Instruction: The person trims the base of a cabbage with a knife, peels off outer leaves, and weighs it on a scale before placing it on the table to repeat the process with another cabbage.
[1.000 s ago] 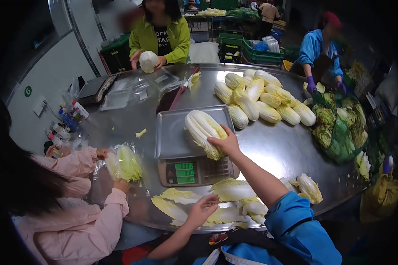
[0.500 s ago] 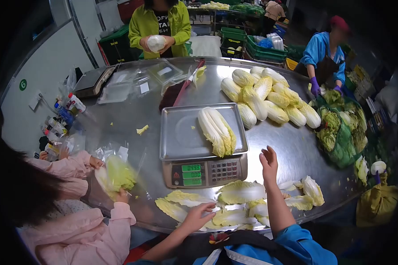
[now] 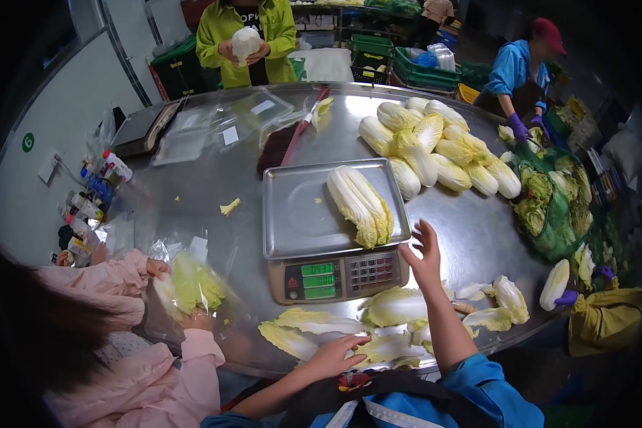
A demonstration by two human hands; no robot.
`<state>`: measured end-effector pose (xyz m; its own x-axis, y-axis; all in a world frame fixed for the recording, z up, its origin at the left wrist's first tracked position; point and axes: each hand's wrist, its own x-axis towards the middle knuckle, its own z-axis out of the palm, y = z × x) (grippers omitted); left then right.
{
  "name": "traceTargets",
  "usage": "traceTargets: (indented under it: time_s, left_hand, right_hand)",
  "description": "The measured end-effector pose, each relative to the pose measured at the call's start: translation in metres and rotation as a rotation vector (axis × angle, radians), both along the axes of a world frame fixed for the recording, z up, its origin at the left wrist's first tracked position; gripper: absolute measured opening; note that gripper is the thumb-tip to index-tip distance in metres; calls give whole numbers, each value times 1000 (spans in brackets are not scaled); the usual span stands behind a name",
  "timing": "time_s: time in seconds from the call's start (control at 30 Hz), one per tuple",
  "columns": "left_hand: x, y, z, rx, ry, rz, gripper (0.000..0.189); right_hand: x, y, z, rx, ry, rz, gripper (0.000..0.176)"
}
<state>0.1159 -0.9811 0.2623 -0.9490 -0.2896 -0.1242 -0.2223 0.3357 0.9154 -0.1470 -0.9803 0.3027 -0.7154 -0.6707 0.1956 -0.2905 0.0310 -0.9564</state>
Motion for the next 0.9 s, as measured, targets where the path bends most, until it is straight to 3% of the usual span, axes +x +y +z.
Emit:
traceTargets:
  time_s: [0.07,0.1,0.13,0.2,0.27,0.33,0.4,0.43,0.47,0.53,0.57,0.6,0.63,0.67,0.7,0.73,0.8,0.87,0.9]
  left_hand:
    - [-3,-2,-1,71,-6,50,37]
    - [-7,-4,4,71,-8,53,37]
    - [-14,-6,12,130,40,67,36]
    - [-26,-17,21,182,86,96,35]
    - [-35,-42,22,67,284,251,35]
    - [-37,-81,22,205,372,447,46]
    - [-44,-123,20,475,661,639,59]
    - [-44,-142,23,533,690,684,63]
    - [-44,-161,28,594,725,728,67]
    - [-47,-179,39,724,709,789,67]
    - [-46,-188,38,922,805,838,65]
    - [-47,-199,37,1128,891,865,63]
    - [-41,-213,35,1079,911,1017,61]
    - [-28,-237,33,943,994,950,61]
    - [-17,-273,23,886,1037,916,61]
    - [-10,-294,30,907,898,1109,62]
    - [27,-365,-17,931,856,1031,68]
    - [49,-398,-25,1066,757,1021,71]
    - [75,-434,-62,1188,775,902,71]
  right_hand:
    - [9,-31,14,58,227,75,87]
    - [9,-48,14,95,487,117,90]
    - [13,-63,17,91,485,122,90]
    - [24,-91,25,578,871,174,90]
    - [0,-107,8,471,770,118,76]
    - [-35,-122,-10,257,547,119,64]
    - [-27,-119,29,71,-519,303,58]
    - [-9,-118,34,0,-569,317,55]
    - [11,-121,30,-62,-432,330,56]
    - [63,-123,47,-14,-522,489,60]
    - [79,-128,38,198,-297,552,62]
    - [102,-126,52,106,200,561,67]
    - [114,-124,41,53,345,506,67]
    - [118,-120,30,8,493,435,67]
    - [116,-113,36,15,292,513,64]
    - [114,-98,39,18,76,575,61]
    - [98,-68,26,76,-55,547,54]
    - [72,-37,5,138,-42,321,46]
    - [57,-16,4,223,-35,209,44]
